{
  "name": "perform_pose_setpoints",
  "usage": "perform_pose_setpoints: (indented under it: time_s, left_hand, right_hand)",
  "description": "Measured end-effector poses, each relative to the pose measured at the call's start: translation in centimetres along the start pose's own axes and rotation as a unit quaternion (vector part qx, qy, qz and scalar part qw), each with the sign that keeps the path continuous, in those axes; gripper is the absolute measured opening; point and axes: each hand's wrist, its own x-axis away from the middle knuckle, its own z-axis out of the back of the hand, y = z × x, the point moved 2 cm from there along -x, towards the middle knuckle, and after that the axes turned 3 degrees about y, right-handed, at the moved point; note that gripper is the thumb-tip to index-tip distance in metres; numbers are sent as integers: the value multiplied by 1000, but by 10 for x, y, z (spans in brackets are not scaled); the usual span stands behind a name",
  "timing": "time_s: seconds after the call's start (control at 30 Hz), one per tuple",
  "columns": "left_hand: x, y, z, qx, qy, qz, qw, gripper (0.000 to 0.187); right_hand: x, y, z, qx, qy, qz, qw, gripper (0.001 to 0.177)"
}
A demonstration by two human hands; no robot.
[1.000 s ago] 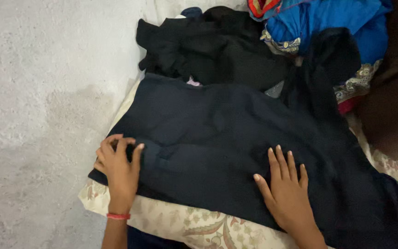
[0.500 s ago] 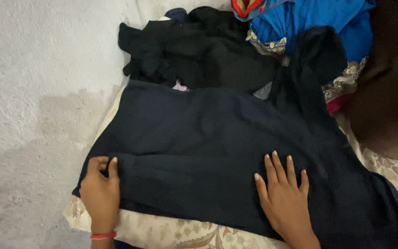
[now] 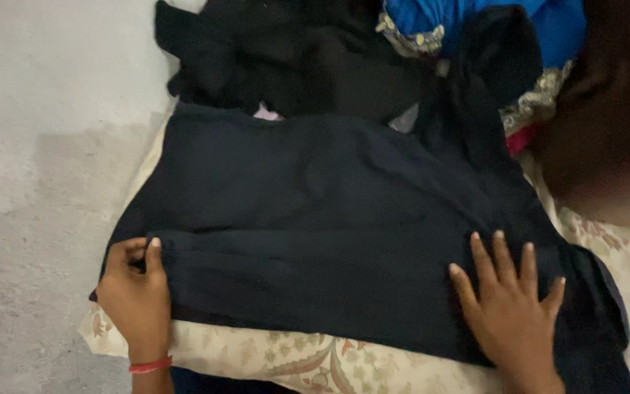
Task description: The person folds a black shirt and a pair of black trousers on a floral bedspread before placing the shirt into a suitcase.
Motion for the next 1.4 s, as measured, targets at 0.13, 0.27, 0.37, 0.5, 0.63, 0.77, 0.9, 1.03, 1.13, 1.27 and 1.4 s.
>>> perform_pose_setpoints:
  time_s: [0.13, 0.27, 0.37, 0.5, 0.63, 0.77, 0.9, 1.03, 1.13, 1.27, 1.4]
  left_hand:
    - [9, 12, 8, -81, 1, -19, 997, 18]
    - [13, 20, 17, -54, -35, -186, 981, 34]
    - [23, 27, 18, 21, -174, -276, 945, 64]
    - [49, 43, 12, 18, -316, -342, 885, 86]
    - [39, 47, 19, 40, -396, -335, 854, 99]
    - [36, 49, 24, 21, -426, -334, 841, 102]
    - [32, 48, 29, -49, -405, -344, 846, 88]
    - [17, 38, 34, -81, -404, -280, 867, 94]
    - [11, 32, 37, -143, -355, -306, 872, 92]
    - [10, 29, 39, -115, -317, -327, 883, 87]
    - [11, 29, 39, -104, -288, -344, 888, 84]
  right_hand:
    - [8, 11, 6, -55, 20, 13, 998, 67]
    - [12, 4, 16, -118, 41, 66, 990, 70]
    - [17, -2, 25, -184, -8, 162, 969, 78]
    - [16, -14, 23, -117, -52, 258, 957, 109]
    - [13, -6, 21, -122, -115, 278, 946, 134]
    - [15, 12, 16, -53, -141, 315, 937, 136]
    - [19, 24, 15, -87, -166, 298, 936, 120]
    - [22, 26, 21, -47, -167, 286, 943, 118]
    - [17, 26, 32, 7, -221, 237, 946, 115]
    - [18, 23, 42, 26, -223, 185, 957, 107]
    - [26, 23, 42, 17, -131, 212, 968, 104]
